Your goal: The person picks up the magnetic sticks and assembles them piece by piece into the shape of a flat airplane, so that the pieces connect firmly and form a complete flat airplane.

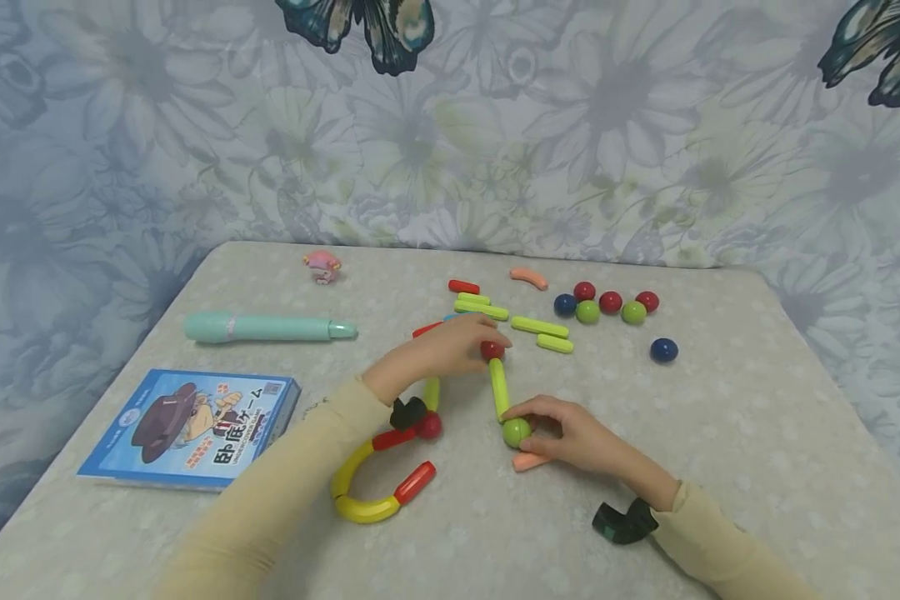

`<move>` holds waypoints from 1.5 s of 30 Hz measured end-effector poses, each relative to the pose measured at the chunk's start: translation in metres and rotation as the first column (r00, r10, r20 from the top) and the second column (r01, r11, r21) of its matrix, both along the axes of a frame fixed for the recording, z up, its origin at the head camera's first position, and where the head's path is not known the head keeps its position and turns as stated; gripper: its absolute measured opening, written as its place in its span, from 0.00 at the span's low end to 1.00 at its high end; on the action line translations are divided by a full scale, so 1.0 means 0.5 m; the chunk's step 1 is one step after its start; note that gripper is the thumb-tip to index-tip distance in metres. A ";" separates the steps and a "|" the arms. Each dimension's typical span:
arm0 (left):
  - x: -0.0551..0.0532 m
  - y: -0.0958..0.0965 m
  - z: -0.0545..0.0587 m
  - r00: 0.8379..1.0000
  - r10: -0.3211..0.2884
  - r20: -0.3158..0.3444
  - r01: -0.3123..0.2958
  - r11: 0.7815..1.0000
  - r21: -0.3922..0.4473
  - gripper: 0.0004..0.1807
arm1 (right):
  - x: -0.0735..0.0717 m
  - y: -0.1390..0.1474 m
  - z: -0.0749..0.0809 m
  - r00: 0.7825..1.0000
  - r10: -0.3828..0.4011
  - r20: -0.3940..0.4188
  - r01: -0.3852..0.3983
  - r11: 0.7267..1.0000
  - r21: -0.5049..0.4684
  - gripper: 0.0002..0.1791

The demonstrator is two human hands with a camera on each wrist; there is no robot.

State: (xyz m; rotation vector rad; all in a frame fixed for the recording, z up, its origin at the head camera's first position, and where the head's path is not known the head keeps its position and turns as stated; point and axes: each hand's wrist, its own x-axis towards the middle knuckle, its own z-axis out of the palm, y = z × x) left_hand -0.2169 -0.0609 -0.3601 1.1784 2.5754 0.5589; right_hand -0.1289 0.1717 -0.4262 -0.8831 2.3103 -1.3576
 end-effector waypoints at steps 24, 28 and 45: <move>-0.066 0.027 -0.034 0.993 0.072 0.094 -0.068 0.997 -0.040 0.16 | 0.002 -0.002 0.002 1.000 -0.021 -0.015 0.021 1.000 -0.020 0.20; -0.068 0.027 -0.036 0.992 0.078 0.104 -0.074 0.996 -0.044 0.17 | 0.002 -0.004 0.001 0.999 -0.025 -0.039 0.025 0.999 -0.021 0.20; 0.175 -0.143 0.028 0.939 0.317 0.130 -0.323 0.946 0.024 0.21 | -0.006 -0.016 0.006 0.998 -0.022 -0.059 0.027 0.996 0.089 0.20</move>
